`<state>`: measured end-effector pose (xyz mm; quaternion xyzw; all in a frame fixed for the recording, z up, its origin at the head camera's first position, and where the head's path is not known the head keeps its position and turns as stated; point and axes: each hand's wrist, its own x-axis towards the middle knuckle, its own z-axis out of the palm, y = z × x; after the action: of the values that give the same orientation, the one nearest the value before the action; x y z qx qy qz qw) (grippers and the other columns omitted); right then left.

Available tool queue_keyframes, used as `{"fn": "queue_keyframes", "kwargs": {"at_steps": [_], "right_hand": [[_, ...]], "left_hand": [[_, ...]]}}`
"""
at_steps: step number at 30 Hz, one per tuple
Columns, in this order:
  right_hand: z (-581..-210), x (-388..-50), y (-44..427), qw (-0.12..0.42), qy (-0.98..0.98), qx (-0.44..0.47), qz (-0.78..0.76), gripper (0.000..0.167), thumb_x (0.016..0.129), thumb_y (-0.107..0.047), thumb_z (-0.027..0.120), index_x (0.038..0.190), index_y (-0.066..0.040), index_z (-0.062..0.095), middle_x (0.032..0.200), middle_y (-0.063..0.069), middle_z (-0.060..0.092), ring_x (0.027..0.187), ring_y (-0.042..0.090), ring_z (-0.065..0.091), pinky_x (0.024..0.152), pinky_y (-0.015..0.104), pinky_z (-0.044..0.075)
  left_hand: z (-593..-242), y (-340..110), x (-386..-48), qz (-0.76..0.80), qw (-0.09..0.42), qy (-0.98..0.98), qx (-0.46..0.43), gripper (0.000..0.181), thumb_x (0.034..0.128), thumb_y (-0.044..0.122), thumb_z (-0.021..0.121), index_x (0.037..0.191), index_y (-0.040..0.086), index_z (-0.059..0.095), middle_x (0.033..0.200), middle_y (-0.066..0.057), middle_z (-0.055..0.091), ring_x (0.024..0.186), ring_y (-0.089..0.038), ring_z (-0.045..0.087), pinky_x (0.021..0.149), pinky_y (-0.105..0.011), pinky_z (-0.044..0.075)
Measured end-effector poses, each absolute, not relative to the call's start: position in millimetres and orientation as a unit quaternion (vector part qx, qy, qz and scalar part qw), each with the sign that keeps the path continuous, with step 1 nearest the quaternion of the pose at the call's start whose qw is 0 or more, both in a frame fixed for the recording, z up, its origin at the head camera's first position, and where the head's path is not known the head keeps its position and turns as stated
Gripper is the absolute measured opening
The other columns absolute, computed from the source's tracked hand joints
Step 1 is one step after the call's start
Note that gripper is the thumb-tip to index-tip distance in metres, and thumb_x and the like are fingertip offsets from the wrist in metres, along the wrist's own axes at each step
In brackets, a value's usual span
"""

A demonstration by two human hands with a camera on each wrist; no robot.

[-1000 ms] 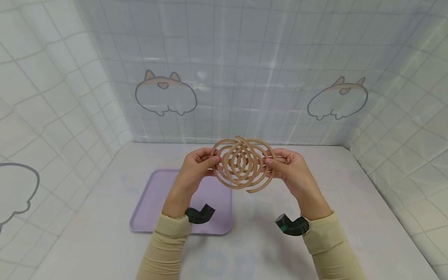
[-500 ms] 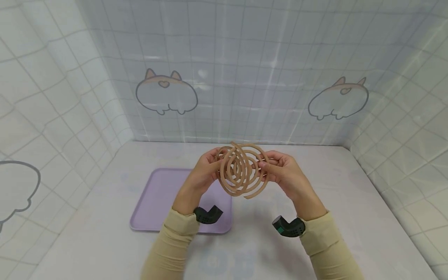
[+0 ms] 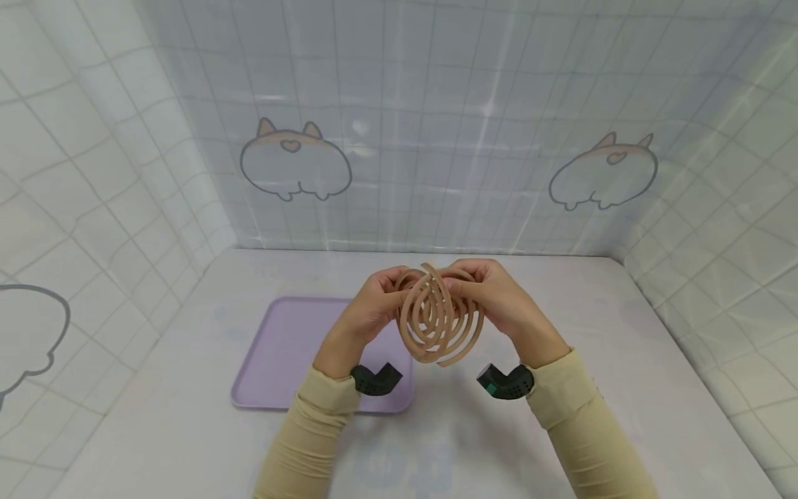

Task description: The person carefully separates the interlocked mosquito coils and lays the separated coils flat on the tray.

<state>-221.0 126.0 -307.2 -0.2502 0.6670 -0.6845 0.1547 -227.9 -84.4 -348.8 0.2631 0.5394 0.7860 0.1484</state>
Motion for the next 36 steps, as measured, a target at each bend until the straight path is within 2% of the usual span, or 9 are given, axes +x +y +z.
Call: {"fn": "queue_keyframes", "kwargs": {"at_steps": [7,12,16,20,23,28,30,34,36], "right_hand": [[-306,-221,126,0.172,0.665,-0.264,-0.677,0.011,0.090,-0.012,0.060,0.095,-0.010,0.069,0.068,0.005,0.061,0.056,0.015,0.057,0.053,0.028,0.050],[-308,-221,127,0.180,0.661,-0.267,-0.677,0.009,0.090,-0.014,0.061,0.092,-0.011,0.069,0.068,0.004,0.061,0.057,0.014,0.058,0.054,0.028,0.051],[-308,-219,127,0.182,0.661,-0.270,-0.676,0.009,0.089,-0.017,0.062,0.090,-0.010,0.069,0.068,0.004,0.061,0.057,0.014,0.058,0.054,0.029,0.051],[-307,-218,126,0.177,0.660,-0.258,-0.683,0.010,0.090,-0.016,0.061,0.090,-0.009,0.068,0.070,0.004,0.061,0.058,0.014,0.057,0.055,0.028,0.050],[-306,-217,122,0.169,0.652,-0.230,-0.702,0.010,0.091,-0.011,0.058,0.090,-0.010,0.068,0.073,0.004,0.063,0.061,0.013,0.057,0.055,0.025,0.049],[-304,-214,114,0.135,0.648,-0.194,-0.724,0.010,0.091,-0.009,0.058,0.090,-0.010,0.068,0.077,0.002,0.064,0.066,0.012,0.057,0.059,0.023,0.048],[-304,-213,112,0.114,0.657,-0.185,-0.722,0.008,0.090,-0.010,0.060,0.090,-0.008,0.067,0.077,0.002,0.064,0.067,0.012,0.058,0.060,0.024,0.049],[-304,-212,113,0.066,0.684,-0.161,-0.709,0.015,0.088,-0.014,0.063,0.094,-0.001,0.066,0.072,0.002,0.062,0.063,0.013,0.057,0.057,0.025,0.049],[-303,-212,114,0.037,0.695,-0.149,-0.702,0.021,0.087,-0.016,0.065,0.098,0.002,0.065,0.073,0.002,0.063,0.064,0.013,0.059,0.057,0.025,0.049]], "left_hand": [[-348,-87,-233,0.757,0.154,0.545,0.326,0.026,0.0787,0.040,0.070,0.092,0.017,0.070,0.074,0.003,0.064,0.065,-0.011,0.059,0.061,-0.025,0.048],[-351,-87,-237,0.747,0.173,0.531,0.361,0.024,0.0827,0.039,0.065,0.094,0.019,0.071,0.079,0.003,0.065,0.072,-0.010,0.060,0.065,-0.025,0.049],[-353,-86,-237,0.747,0.178,0.521,0.372,0.023,0.0836,0.038,0.064,0.095,0.020,0.071,0.081,0.005,0.066,0.077,-0.009,0.059,0.069,-0.025,0.049],[-354,-84,-236,0.760,0.177,0.515,0.356,0.025,0.0825,0.039,0.065,0.094,0.017,0.070,0.078,0.004,0.064,0.073,-0.009,0.058,0.065,-0.024,0.048],[-353,-79,-236,0.772,0.175,0.521,0.318,0.036,0.0796,0.042,0.068,0.097,0.011,0.064,0.080,0.002,0.062,0.073,-0.010,0.058,0.066,-0.025,0.047],[-350,-70,-232,0.788,0.148,0.552,0.228,0.066,0.0659,0.051,0.076,0.108,0.009,0.049,0.096,-0.001,0.057,0.085,-0.012,0.056,0.073,-0.023,0.047],[-349,-70,-230,0.793,0.129,0.556,0.212,0.069,0.0627,0.052,0.078,0.108,0.010,0.048,0.097,0.000,0.055,0.087,-0.011,0.054,0.074,-0.022,0.046],[-348,-76,-224,0.794,0.087,0.555,0.233,0.043,0.0764,0.046,0.069,0.102,0.013,0.058,0.096,0.001,0.059,0.089,-0.013,0.054,0.076,-0.026,0.046],[-345,-80,-220,0.788,0.064,0.559,0.252,0.038,0.0841,0.046,0.060,0.103,0.013,0.062,0.098,0.000,0.061,0.092,-0.015,0.055,0.077,-0.029,0.047]]}}
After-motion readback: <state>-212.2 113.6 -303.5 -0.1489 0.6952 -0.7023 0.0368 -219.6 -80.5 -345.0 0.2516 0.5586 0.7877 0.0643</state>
